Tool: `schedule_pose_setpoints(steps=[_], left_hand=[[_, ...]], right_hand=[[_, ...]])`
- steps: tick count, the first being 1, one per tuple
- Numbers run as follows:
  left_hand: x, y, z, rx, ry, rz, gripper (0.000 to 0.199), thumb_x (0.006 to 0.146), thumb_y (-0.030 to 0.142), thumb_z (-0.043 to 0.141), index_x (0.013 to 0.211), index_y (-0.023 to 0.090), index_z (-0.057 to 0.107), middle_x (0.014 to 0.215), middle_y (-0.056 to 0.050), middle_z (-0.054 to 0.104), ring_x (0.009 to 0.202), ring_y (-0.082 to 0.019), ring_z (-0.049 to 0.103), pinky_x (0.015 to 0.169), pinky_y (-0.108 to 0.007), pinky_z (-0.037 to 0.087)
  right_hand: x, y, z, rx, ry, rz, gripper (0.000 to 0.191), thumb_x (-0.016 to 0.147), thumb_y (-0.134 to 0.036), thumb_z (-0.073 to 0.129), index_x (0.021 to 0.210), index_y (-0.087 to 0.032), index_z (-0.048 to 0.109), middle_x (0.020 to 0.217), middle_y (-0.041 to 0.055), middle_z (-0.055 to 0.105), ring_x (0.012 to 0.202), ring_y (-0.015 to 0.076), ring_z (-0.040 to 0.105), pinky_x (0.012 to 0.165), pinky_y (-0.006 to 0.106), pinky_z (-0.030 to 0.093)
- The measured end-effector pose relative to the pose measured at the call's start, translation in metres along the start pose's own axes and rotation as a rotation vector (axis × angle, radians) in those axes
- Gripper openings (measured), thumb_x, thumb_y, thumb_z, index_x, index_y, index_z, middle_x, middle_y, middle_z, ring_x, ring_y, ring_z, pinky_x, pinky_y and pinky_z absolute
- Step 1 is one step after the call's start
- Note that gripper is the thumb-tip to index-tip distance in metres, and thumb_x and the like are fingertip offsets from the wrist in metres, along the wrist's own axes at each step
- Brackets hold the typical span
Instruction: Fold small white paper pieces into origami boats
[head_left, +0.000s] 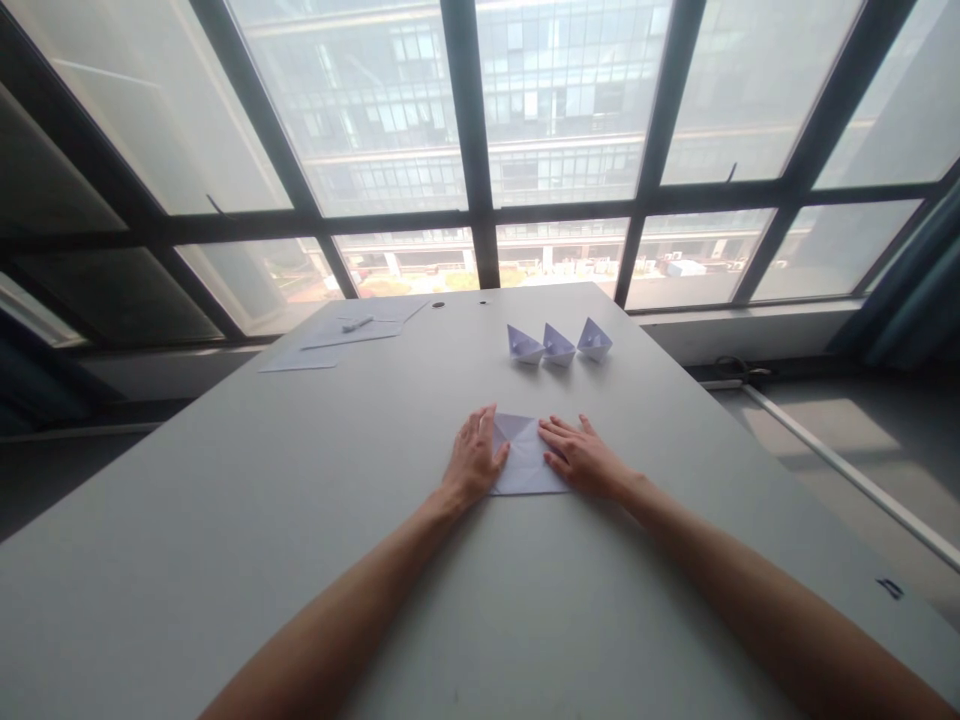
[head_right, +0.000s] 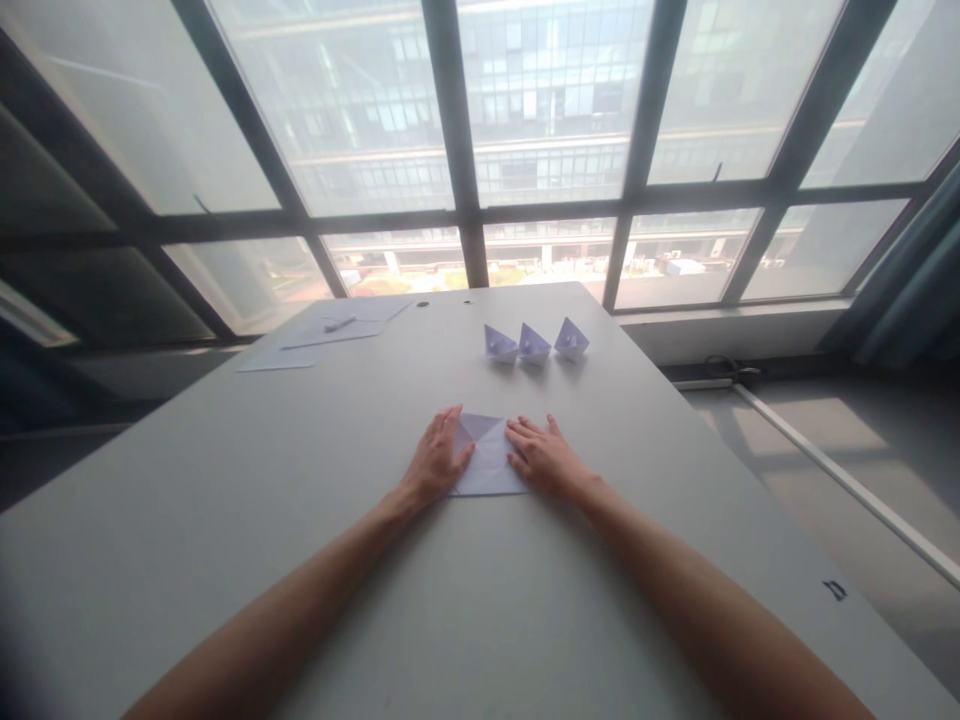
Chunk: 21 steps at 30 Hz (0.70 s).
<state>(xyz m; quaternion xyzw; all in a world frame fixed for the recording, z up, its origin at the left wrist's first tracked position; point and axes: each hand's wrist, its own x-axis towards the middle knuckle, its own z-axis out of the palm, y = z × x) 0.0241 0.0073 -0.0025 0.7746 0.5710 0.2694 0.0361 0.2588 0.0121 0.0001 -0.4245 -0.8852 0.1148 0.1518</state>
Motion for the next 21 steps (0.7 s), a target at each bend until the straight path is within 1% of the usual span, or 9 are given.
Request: schedule_pose_setpoints(steps=[2,4,6,8,9,12,16,19,21], left_hand=[[0.0,0.005,-0.005,-0.126,0.04,0.074,0.069,0.089,0.024,0.055,0.151,0.019,0.026,0.142,-0.014,0.047,0.132,-0.025,0.045,0.112,-0.04,0.038],[-0.001,0.012,-0.009,-0.242,0.037,0.14,0.064,0.091,0.025,0.053,0.151,0.022,0.028,0.134,-0.01,0.054,0.126,-0.022,0.051,0.109,-0.037,0.041],[-0.003,0.019,-0.01,-0.327,-0.028,0.199,0.048,0.096,0.029,0.049,0.143,0.023,0.042,0.122,-0.008,0.063,0.116,-0.021,0.058,0.103,-0.034,0.045],[-0.005,0.024,-0.01,-0.347,-0.125,0.243,0.032,0.1,0.033,0.043,0.125,0.023,0.06,0.11,-0.006,0.068,0.105,-0.02,0.063,0.096,-0.032,0.048],[-0.006,0.026,-0.009,-0.334,-0.163,0.254,0.031,0.1,0.034,0.042,0.115,0.023,0.066,0.105,-0.006,0.07,0.1,-0.02,0.064,0.093,-0.031,0.049],[-0.007,0.028,-0.008,-0.281,-0.195,0.254,0.032,0.099,0.035,0.044,0.101,0.022,0.072,0.094,-0.006,0.071,0.09,-0.02,0.065,0.085,-0.03,0.05],[-0.008,0.03,-0.011,-0.277,-0.179,0.248,0.028,0.097,0.033,0.047,0.101,0.022,0.073,0.091,-0.005,0.071,0.083,-0.018,0.064,0.079,-0.029,0.05],[-0.008,0.03,-0.013,-0.309,-0.197,0.252,0.027,0.095,0.032,0.05,0.1,0.022,0.074,0.092,-0.005,0.072,0.082,-0.018,0.065,0.078,-0.028,0.051],[-0.006,0.028,-0.011,-0.38,-0.196,0.201,0.027,0.094,0.033,0.05,0.098,0.021,0.074,0.092,-0.004,0.074,0.08,-0.018,0.066,0.076,-0.027,0.052]], right_hand=[[0.0,0.0,0.0,0.0,0.001,0.001,0.05,0.099,-0.033,0.04,0.148,-0.021,0.041,0.154,0.0123,0.039,0.145,0.0271,0.029,0.116,0.062,0.007],[0.0,-0.001,0.0,-0.003,0.007,0.003,0.051,0.099,-0.033,0.041,0.148,-0.021,0.041,0.154,0.0128,0.039,0.145,0.0275,0.029,0.116,0.062,0.008],[0.0,-0.001,0.0,-0.005,0.012,0.0,0.051,0.099,-0.033,0.041,0.148,-0.021,0.04,0.154,0.0127,0.039,0.145,0.0274,0.029,0.116,0.062,0.009],[0.0,0.0,0.001,-0.005,0.009,0.0,0.05,0.098,-0.031,0.04,0.148,-0.022,0.04,0.154,0.0119,0.039,0.145,0.0268,0.029,0.116,0.063,0.011],[0.0,0.0,0.001,-0.004,0.005,0.003,0.05,0.098,-0.029,0.039,0.148,-0.023,0.041,0.154,0.0113,0.039,0.145,0.0264,0.03,0.115,0.063,0.011],[0.0,0.002,0.002,0.005,-0.007,0.011,0.05,0.097,-0.023,0.037,0.147,-0.024,0.042,0.154,0.0104,0.039,0.145,0.0254,0.029,0.116,0.062,0.012],[0.0,0.004,0.003,0.024,0.0,0.013,0.051,0.097,-0.022,0.035,0.148,-0.023,0.041,0.154,0.0102,0.039,0.145,0.0247,0.029,0.116,0.061,0.012],[0.0,0.004,0.002,0.018,0.0,0.002,0.048,0.098,-0.023,0.036,0.144,-0.025,0.046,0.154,0.0094,0.04,0.145,0.0262,0.03,0.115,0.062,0.014],[0.0,0.003,0.001,0.011,0.002,-0.007,0.046,0.097,-0.022,0.038,0.141,-0.027,0.05,0.153,0.0091,0.041,0.144,0.0272,0.031,0.114,0.064,0.014]])
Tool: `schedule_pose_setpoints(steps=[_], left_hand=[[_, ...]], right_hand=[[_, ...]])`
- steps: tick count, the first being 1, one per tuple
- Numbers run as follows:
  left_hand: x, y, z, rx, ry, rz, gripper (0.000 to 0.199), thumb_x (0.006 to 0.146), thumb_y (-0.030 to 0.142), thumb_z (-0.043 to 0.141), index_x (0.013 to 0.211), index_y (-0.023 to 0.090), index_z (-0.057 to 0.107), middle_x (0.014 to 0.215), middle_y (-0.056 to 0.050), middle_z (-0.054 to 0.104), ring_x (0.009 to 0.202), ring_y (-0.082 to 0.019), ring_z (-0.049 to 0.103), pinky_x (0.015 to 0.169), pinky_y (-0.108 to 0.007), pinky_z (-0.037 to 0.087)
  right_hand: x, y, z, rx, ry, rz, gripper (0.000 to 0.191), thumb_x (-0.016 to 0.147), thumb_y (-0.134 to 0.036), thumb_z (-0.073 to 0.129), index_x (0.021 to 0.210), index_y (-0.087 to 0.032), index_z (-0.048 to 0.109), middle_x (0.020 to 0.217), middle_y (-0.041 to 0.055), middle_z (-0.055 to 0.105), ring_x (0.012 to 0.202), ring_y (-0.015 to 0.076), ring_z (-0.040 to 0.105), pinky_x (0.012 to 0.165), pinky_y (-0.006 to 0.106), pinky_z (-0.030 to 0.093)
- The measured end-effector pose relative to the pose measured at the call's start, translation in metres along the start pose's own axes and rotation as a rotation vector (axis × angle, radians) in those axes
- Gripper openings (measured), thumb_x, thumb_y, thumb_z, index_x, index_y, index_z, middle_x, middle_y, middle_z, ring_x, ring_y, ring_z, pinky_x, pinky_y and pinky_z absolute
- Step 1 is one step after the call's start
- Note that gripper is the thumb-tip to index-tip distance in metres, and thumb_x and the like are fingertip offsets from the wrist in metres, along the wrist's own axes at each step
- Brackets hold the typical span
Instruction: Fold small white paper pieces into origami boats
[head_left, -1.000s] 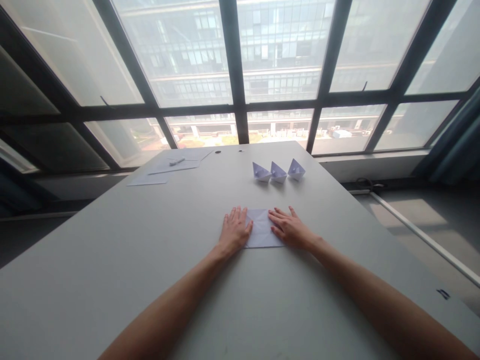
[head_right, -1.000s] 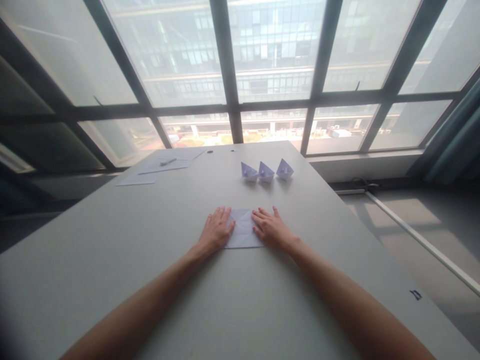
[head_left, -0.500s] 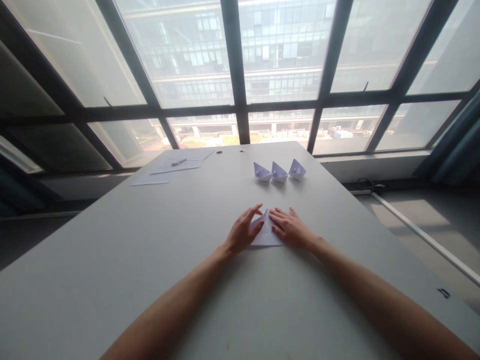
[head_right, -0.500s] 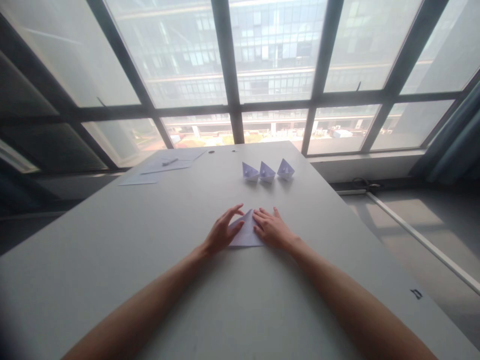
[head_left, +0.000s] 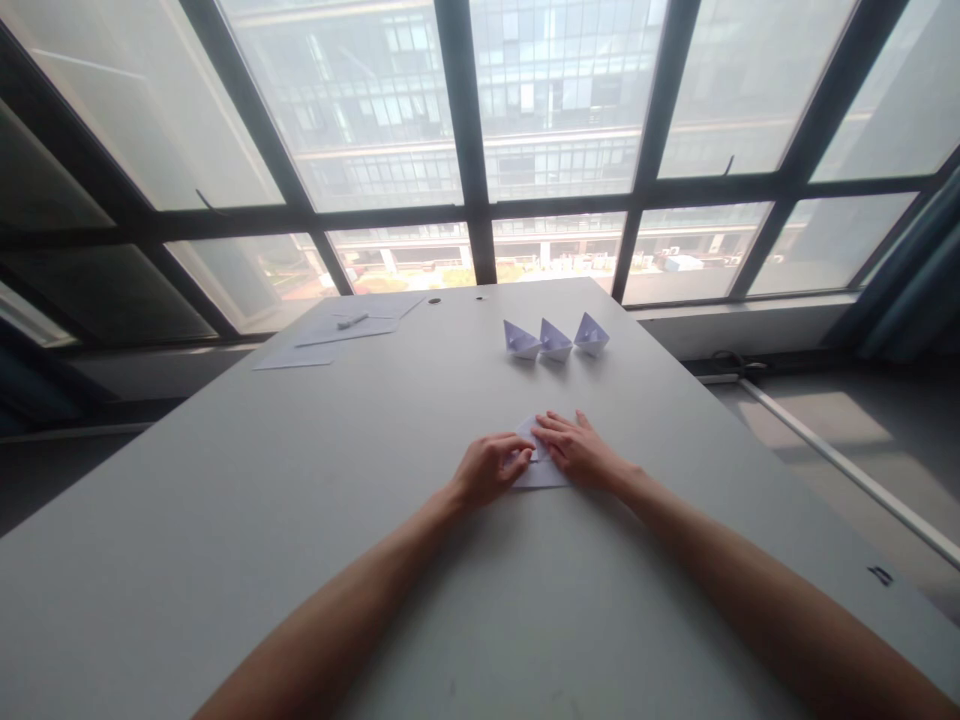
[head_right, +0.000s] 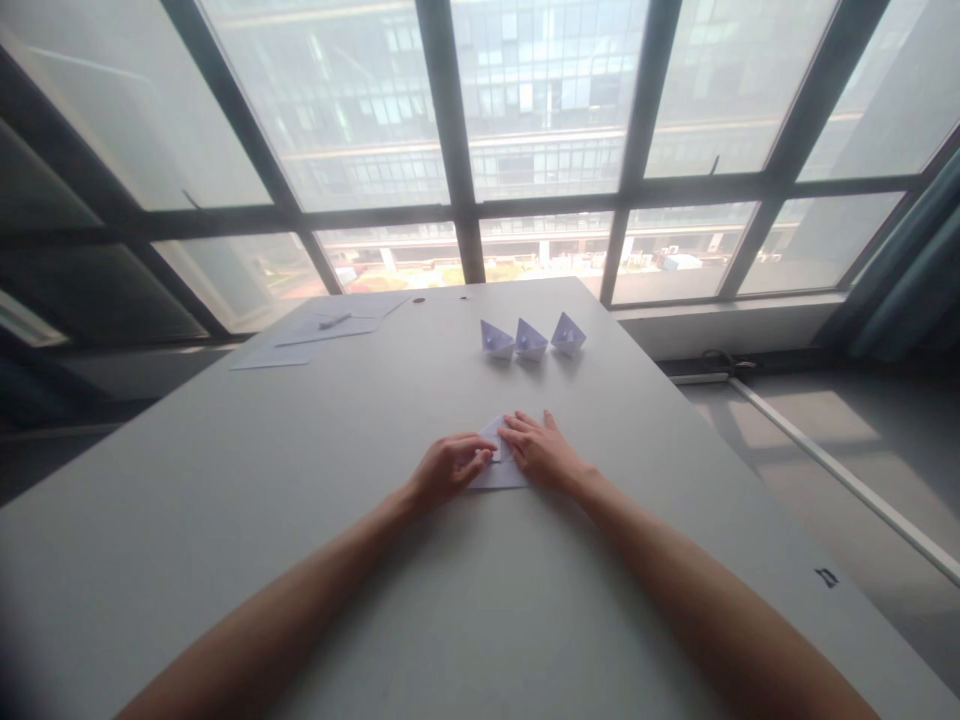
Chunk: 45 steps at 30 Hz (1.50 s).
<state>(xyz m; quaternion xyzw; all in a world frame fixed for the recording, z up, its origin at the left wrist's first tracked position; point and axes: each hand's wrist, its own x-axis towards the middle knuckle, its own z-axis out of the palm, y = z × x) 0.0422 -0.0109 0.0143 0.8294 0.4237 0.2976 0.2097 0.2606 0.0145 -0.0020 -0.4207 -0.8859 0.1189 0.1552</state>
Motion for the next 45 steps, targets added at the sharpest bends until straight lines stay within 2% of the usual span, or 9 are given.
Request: schedule_pose_setpoints(steps=[6,12,18,25,30,35,39,42,45], left_hand=[[0.009,-0.021,-0.001,-0.172,0.267,-0.18,0.031,0.092,0.027,0.047,0.105,0.017,0.073,0.105,-0.006,0.075,0.097,-0.021,0.07,0.089,-0.036,0.056],[0.003,-0.023,-0.004,0.204,-0.108,0.089,0.047,0.091,0.022,0.05,0.136,0.028,0.057,0.141,0.0,0.057,0.137,-0.021,0.045,0.117,-0.043,0.033],[-0.001,-0.018,-0.006,0.376,-0.303,0.104,0.058,0.098,0.036,0.042,0.154,0.028,0.029,0.159,-0.001,0.029,0.148,-0.023,0.022,0.121,-0.046,0.018],[0.0,-0.018,-0.002,0.421,-0.326,0.076,0.059,0.098,0.04,0.043,0.154,0.03,0.027,0.161,-0.001,0.025,0.15,-0.025,0.015,0.121,-0.047,0.015],[0.003,-0.018,-0.002,0.419,-0.373,0.039,0.056,0.101,0.038,0.034,0.155,0.027,0.026,0.163,-0.003,0.015,0.151,-0.023,0.009,0.121,-0.048,0.008],[0.012,-0.022,-0.005,0.205,-0.331,-0.101,0.053,0.105,0.037,0.014,0.139,0.027,0.054,0.154,-0.001,0.04,0.146,-0.018,0.028,0.12,-0.043,0.018],[0.012,-0.024,0.003,0.212,-0.13,-0.058,0.04,0.102,0.04,0.036,0.123,0.027,0.066,0.14,-0.002,0.058,0.137,-0.021,0.044,0.118,-0.041,0.026],[0.009,-0.023,0.008,0.288,-0.121,0.005,0.037,0.1,0.038,0.04,0.128,0.028,0.063,0.143,-0.003,0.054,0.136,-0.022,0.045,0.118,-0.043,0.025],[0.007,-0.021,0.008,0.386,-0.233,0.039,0.047,0.103,0.04,0.032,0.146,0.028,0.044,0.156,-0.005,0.037,0.146,-0.024,0.028,0.12,-0.05,0.018]], right_hand=[[-0.001,0.001,0.0,0.013,0.004,-0.062,0.048,0.094,-0.018,0.043,0.139,-0.031,0.052,0.15,0.0059,0.046,0.143,0.0288,0.032,0.114,0.066,0.013],[-0.002,0.001,-0.001,0.02,0.035,-0.116,0.05,0.092,-0.017,0.048,0.139,-0.031,0.051,0.145,0.0029,0.053,0.141,0.0276,0.035,0.116,0.06,0.018],[-0.003,-0.004,-0.011,-0.031,0.162,-0.087,0.029,0.093,-0.029,0.055,0.119,-0.022,0.065,0.12,0.0101,0.064,0.118,0.0258,0.053,0.108,0.047,0.034],[-0.006,-0.008,-0.008,0.03,0.11,-0.029,0.027,0.097,-0.029,0.048,0.113,-0.024,0.069,0.108,0.0066,0.065,0.089,0.0188,0.064,0.083,0.03,0.048],[-0.01,-0.014,-0.007,0.045,0.116,-0.07,0.026,0.093,-0.032,0.056,0.115,-0.027,0.069,0.11,0.0055,0.066,0.092,0.0192,0.065,0.086,0.03,0.048],[-0.01,-0.016,-0.01,0.09,0.132,-0.11,0.02,0.088,-0.029,0.065,0.106,-0.027,0.073,0.106,0.0047,0.066,0.094,0.019,0.063,0.086,0.031,0.047],[-0.009,-0.018,-0.011,0.034,0.168,-0.114,0.021,0.08,-0.026,0.071,0.102,-0.026,0.073,0.101,0.0053,0.066,0.095,0.0212,0.06,0.088,0.034,0.046],[-0.009,-0.02,-0.009,0.039,0.17,-0.126,0.023,0.082,-0.021,0.068,0.104,-0.025,0.072,0.101,0.0059,0.066,0.094,0.0203,0.06,0.087,0.033,0.047],[-0.01,-0.019,-0.007,0.09,0.165,-0.17,0.025,0.087,-0.019,0.062,0.109,-0.025,0.071,0.105,0.0057,0.065,0.099,0.0192,0.06,0.089,0.03,0.047]])
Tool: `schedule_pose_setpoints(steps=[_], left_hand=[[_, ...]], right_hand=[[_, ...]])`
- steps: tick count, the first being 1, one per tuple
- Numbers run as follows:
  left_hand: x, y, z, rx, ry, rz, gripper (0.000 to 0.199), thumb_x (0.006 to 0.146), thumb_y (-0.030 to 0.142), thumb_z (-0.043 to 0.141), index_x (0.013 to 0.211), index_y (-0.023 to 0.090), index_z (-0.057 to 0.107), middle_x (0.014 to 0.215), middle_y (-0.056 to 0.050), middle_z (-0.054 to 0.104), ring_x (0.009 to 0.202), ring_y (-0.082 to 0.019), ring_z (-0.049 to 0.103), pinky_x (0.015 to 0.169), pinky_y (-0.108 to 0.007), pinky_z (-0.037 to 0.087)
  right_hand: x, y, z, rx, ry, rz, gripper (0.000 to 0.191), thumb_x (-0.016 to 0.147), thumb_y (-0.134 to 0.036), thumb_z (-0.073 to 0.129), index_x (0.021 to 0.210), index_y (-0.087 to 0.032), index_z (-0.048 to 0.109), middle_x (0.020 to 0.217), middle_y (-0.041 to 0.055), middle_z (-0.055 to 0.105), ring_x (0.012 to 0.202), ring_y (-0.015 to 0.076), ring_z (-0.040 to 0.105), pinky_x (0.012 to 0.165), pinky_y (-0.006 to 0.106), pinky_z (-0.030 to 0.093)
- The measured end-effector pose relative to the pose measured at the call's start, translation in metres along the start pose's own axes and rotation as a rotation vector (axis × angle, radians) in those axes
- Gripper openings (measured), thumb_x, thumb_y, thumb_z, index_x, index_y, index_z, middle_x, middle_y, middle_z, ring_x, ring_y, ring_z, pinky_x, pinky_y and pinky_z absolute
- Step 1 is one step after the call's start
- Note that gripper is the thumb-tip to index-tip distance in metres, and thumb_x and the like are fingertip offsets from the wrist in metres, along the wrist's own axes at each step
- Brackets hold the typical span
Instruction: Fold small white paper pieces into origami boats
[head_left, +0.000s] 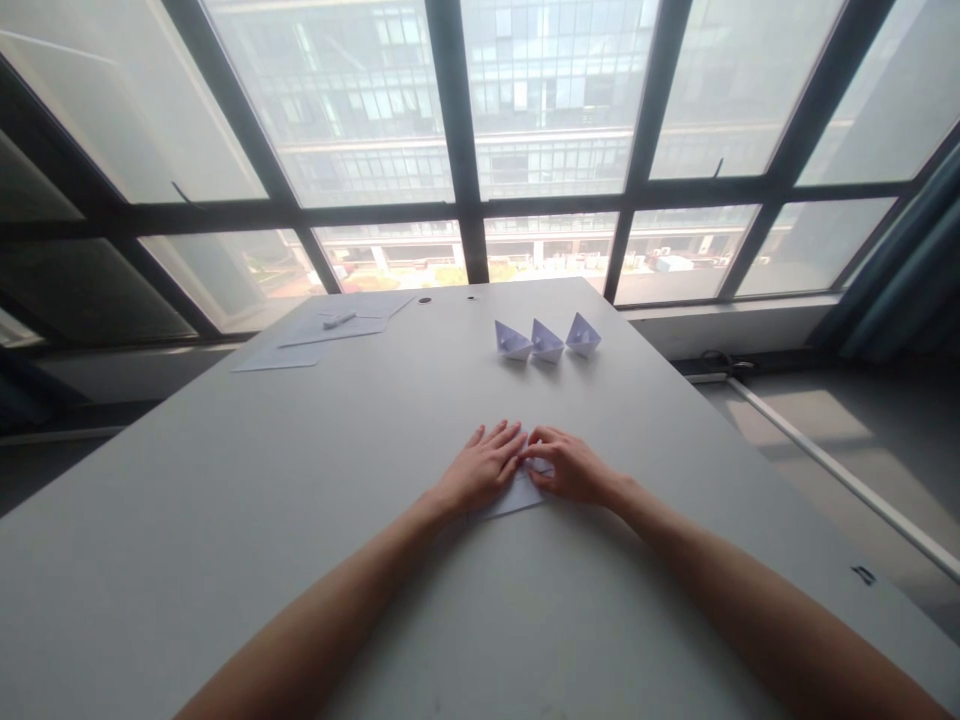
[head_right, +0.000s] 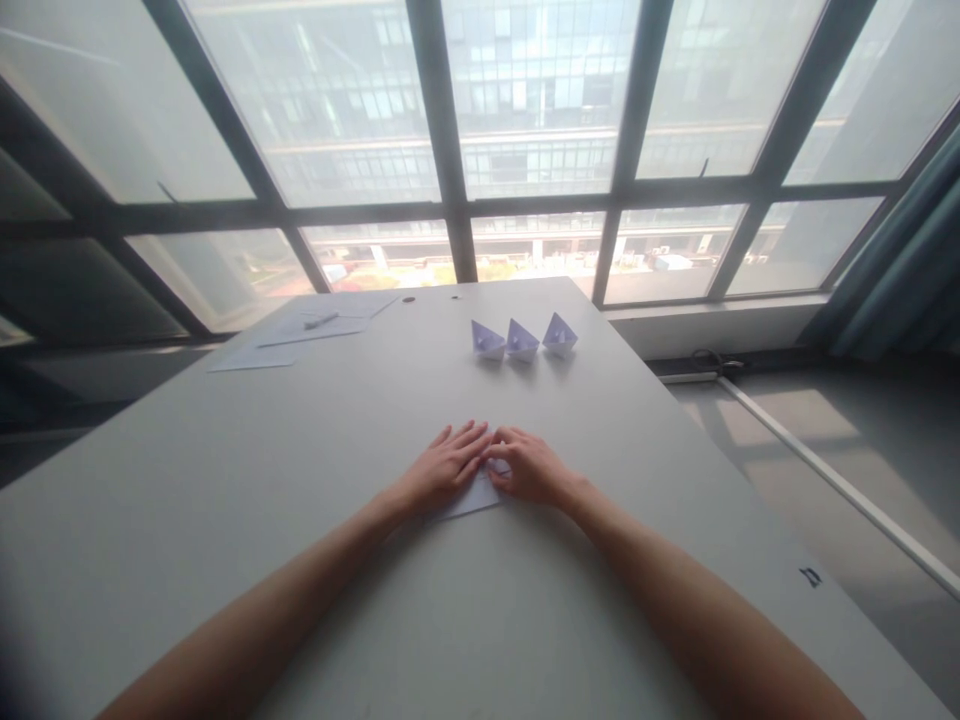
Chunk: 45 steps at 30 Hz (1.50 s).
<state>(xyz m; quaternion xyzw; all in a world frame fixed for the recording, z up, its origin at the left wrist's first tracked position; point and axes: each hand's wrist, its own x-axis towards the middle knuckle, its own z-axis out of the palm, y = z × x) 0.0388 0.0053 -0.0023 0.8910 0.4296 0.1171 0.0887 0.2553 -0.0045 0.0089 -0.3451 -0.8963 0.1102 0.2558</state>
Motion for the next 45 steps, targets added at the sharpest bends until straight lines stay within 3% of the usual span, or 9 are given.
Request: schedule_pose_setpoints(steps=[4,14,20,25,32,40,45], left_hand=[[0.0,0.003,-0.001,0.091,-0.079,-0.007,0.056,0.104,0.043,0.023,0.155,0.021,0.025,0.161,-0.007,0.023,0.15,-0.025,0.016,0.12,-0.051,0.013],[0.0,0.004,-0.001,0.161,-0.091,-0.065,0.066,0.101,0.055,0.019,0.156,0.017,0.023,0.162,-0.011,0.018,0.15,-0.028,0.012,0.119,-0.057,0.01],[-0.001,0.003,0.001,0.142,-0.059,-0.07,0.063,0.102,0.054,0.019,0.155,0.02,0.024,0.162,-0.009,0.02,0.15,-0.027,0.013,0.118,-0.058,0.01],[-0.002,0.002,0.0,0.101,-0.025,-0.021,0.056,0.101,0.049,0.034,0.151,0.024,0.034,0.16,-0.009,0.026,0.15,-0.028,0.016,0.118,-0.06,0.012],[-0.002,0.002,-0.002,-0.028,0.03,0.118,0.047,0.098,0.033,0.046,0.145,0.025,0.045,0.153,-0.006,0.043,0.144,-0.022,0.033,0.12,-0.043,0.024],[-0.006,0.006,-0.007,0.029,-0.032,0.11,0.065,0.097,0.051,0.044,0.154,0.021,0.03,0.159,-0.009,0.03,0.148,-0.025,0.024,0.121,-0.045,0.019],[-0.005,0.005,-0.008,0.048,-0.077,0.104,0.079,0.093,0.064,0.044,0.156,0.022,0.023,0.16,-0.008,0.025,0.149,-0.028,0.019,0.121,-0.046,0.017]], right_hand=[[0.001,0.005,0.004,0.051,-0.011,0.015,0.021,0.091,-0.024,0.061,0.108,-0.028,0.073,0.106,0.0046,0.065,0.097,0.0179,0.062,0.089,0.03,0.047],[0.005,0.011,0.011,0.083,0.01,0.092,0.019,0.087,-0.028,0.068,0.104,-0.026,0.075,0.102,0.0046,0.067,0.089,0.0172,0.063,0.083,0.028,0.048],[0.005,0.014,0.011,0.107,-0.002,0.071,0.023,0.091,-0.019,0.059,0.107,-0.026,0.074,0.1,0.0046,0.067,0.09,0.0173,0.063,0.082,0.028,0.048],[0.004,0.011,0.008,0.02,-0.013,0.08,0.021,0.091,-0.02,0.061,0.105,-0.029,0.074,0.102,0.0048,0.065,0.095,0.0183,0.061,0.085,0.029,0.047],[0.005,0.007,0.004,-0.103,-0.006,0.155,0.017,0.094,-0.025,0.058,0.098,-0.028,0.075,0.098,0.0047,0.064,0.098,0.0188,0.058,0.085,0.029,0.045],[0.004,0.014,0.004,-0.192,0.043,0.287,0.026,0.095,-0.024,0.055,0.113,-0.029,0.072,0.106,0.0086,0.062,0.099,0.0223,0.056,0.084,0.03,0.047],[0.003,0.016,0.003,-0.201,0.037,0.267,0.028,0.094,-0.022,0.055,0.116,-0.029,0.071,0.107,0.0091,0.062,0.1,0.023,0.054,0.085,0.031,0.047]])
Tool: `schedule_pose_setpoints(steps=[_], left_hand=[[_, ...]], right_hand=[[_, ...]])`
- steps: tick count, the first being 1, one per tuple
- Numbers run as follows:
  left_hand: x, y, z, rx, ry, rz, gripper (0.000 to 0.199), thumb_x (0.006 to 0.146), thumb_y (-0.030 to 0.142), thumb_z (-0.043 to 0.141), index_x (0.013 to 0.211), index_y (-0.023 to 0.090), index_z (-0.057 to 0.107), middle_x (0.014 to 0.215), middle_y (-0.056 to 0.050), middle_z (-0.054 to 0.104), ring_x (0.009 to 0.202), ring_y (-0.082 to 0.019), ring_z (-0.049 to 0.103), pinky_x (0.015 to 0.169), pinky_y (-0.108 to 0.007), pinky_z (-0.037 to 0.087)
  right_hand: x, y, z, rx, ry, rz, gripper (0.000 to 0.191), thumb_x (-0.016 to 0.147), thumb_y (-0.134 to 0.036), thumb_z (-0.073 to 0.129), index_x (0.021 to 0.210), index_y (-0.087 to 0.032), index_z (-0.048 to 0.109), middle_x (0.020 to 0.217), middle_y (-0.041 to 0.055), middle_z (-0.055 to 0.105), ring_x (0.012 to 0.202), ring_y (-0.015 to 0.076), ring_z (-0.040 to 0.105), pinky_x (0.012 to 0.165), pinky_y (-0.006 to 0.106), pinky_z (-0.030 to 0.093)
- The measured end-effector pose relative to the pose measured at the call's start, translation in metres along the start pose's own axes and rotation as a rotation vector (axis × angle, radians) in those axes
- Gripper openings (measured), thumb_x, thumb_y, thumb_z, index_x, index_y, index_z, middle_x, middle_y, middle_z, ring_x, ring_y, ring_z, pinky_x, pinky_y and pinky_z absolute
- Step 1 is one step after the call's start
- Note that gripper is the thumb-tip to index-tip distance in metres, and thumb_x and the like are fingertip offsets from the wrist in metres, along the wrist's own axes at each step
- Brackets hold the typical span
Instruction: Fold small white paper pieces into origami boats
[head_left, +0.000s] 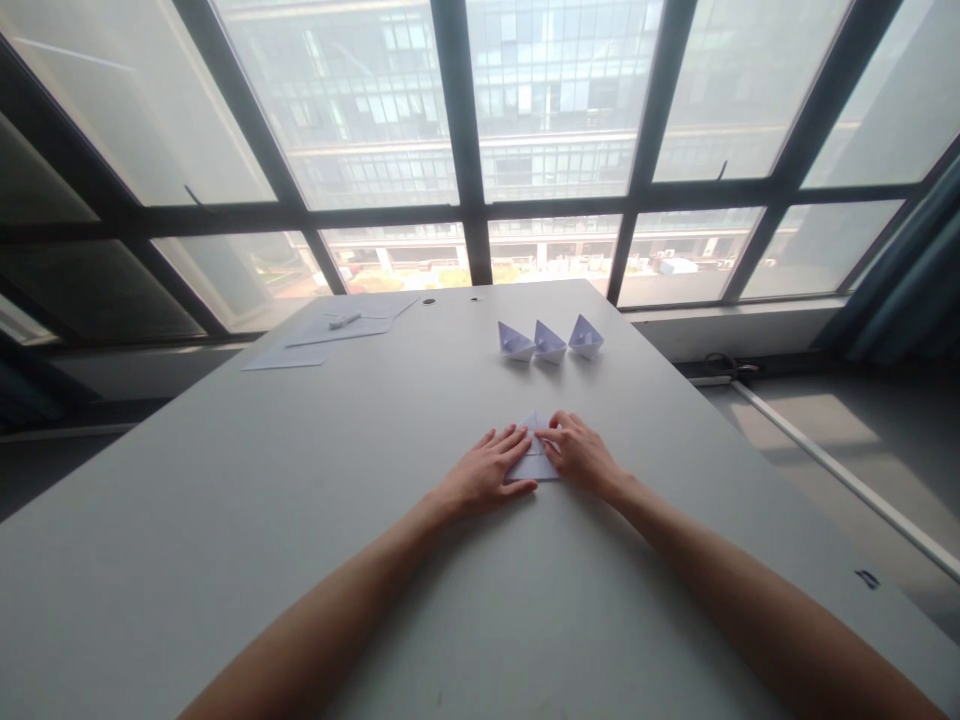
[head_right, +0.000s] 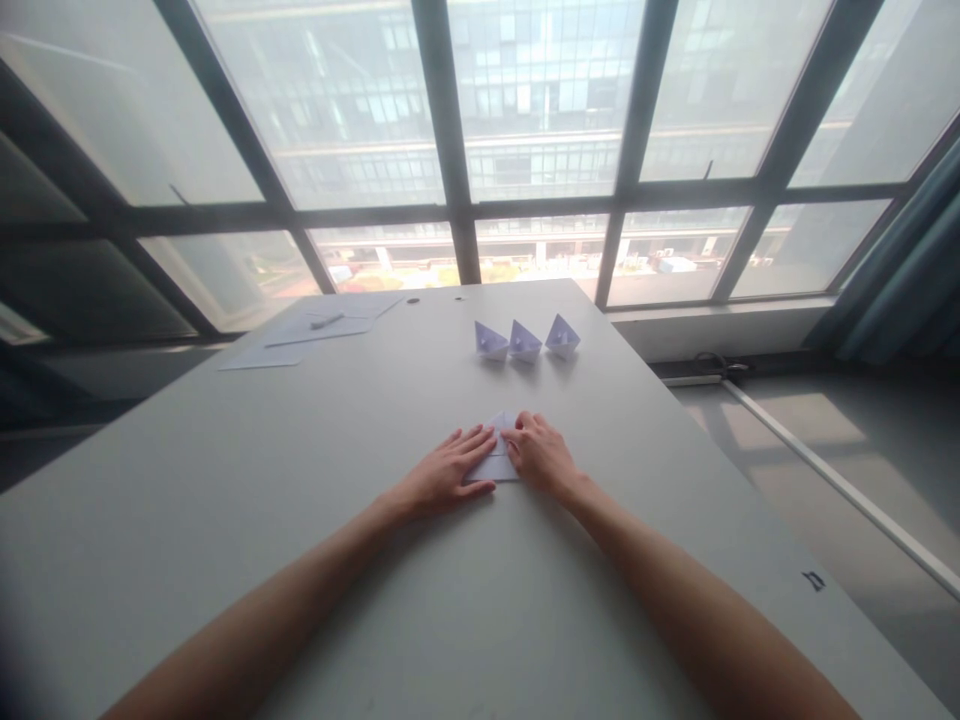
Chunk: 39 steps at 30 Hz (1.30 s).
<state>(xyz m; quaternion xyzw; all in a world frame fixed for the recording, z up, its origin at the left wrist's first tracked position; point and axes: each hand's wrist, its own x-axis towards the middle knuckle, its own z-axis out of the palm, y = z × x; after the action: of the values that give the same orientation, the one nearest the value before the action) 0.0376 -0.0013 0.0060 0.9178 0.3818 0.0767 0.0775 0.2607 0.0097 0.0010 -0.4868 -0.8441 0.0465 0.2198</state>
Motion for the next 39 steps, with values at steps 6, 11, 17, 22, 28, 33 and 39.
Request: schedule_pose_setpoints(steps=[6,11,17,22,28,33,39], left_hand=[[0.001,-0.005,0.002,-0.06,0.002,0.006,0.072,0.095,0.058,0.046,0.154,0.021,0.029,0.16,-0.008,0.025,0.149,-0.025,0.021,0.122,-0.041,0.017],[0.0,-0.004,0.0,-0.045,-0.003,0.023,0.071,0.096,0.06,0.043,0.154,0.022,0.029,0.16,-0.009,0.026,0.148,-0.026,0.021,0.121,-0.043,0.019],[-0.004,0.0,-0.004,0.055,-0.109,0.021,0.075,0.096,0.066,0.03,0.157,0.025,0.014,0.163,-0.009,0.011,0.151,-0.027,0.007,0.12,-0.049,0.007],[-0.019,0.0,-0.01,0.033,-0.196,-0.108,0.087,0.093,0.072,0.029,0.157,0.015,0.013,0.161,-0.017,0.011,0.15,-0.031,0.012,0.118,-0.05,0.015],[-0.021,0.014,-0.014,0.084,-0.168,-0.272,0.094,0.089,0.076,0.031,0.152,0.007,0.029,0.156,-0.027,0.025,0.146,-0.041,0.021,0.115,-0.058,0.018],[-0.004,0.011,-0.013,0.048,0.051,-0.016,0.072,0.093,0.06,0.048,0.152,0.022,0.033,0.157,-0.012,0.034,0.147,-0.03,0.025,0.12,-0.048,0.02],[-0.002,-0.008,-0.002,-0.108,0.066,0.039,0.066,0.091,0.052,0.058,0.149,0.025,0.041,0.154,-0.008,0.04,0.144,-0.029,0.032,0.119,-0.046,0.025]], right_hand=[[0.0,0.01,0.003,0.068,-0.018,-0.047,0.035,0.095,-0.016,0.051,0.122,-0.029,0.068,0.109,0.0072,0.061,0.105,0.0212,0.054,0.09,0.031,0.045],[0.0,0.012,0.001,0.079,0.002,-0.096,0.03,0.096,-0.025,0.054,0.122,-0.03,0.068,0.11,0.0071,0.061,0.104,0.0211,0.054,0.09,0.032,0.045],[0.001,0.009,-0.002,0.063,-0.021,-0.081,0.026,0.098,-0.036,0.052,0.116,-0.036,0.071,0.105,0.0055,0.061,0.096,0.0205,0.055,0.084,0.032,0.046],[0.002,0.01,-0.001,0.069,-0.024,-0.075,0.026,0.096,-0.031,0.054,0.115,-0.034,0.072,0.107,0.0063,0.06,0.098,0.0201,0.055,0.085,0.031,0.045],[0.001,0.009,-0.002,0.063,-0.03,-0.067,0.026,0.097,-0.03,0.054,0.115,-0.034,0.072,0.108,0.0059,0.061,0.098,0.02,0.055,0.084,0.031,0.046],[0.001,0.009,-0.002,0.064,-0.015,-0.094,0.028,0.095,-0.028,0.056,0.118,-0.036,0.07,0.106,0.0052,0.061,0.099,0.0199,0.055,0.085,0.03,0.046],[0.001,0.008,-0.003,0.086,0.005,-0.108,0.028,0.094,-0.024,0.056,0.115,-0.033,0.071,0.108,0.0055,0.064,0.103,0.0204,0.057,0.088,0.031,0.047]])
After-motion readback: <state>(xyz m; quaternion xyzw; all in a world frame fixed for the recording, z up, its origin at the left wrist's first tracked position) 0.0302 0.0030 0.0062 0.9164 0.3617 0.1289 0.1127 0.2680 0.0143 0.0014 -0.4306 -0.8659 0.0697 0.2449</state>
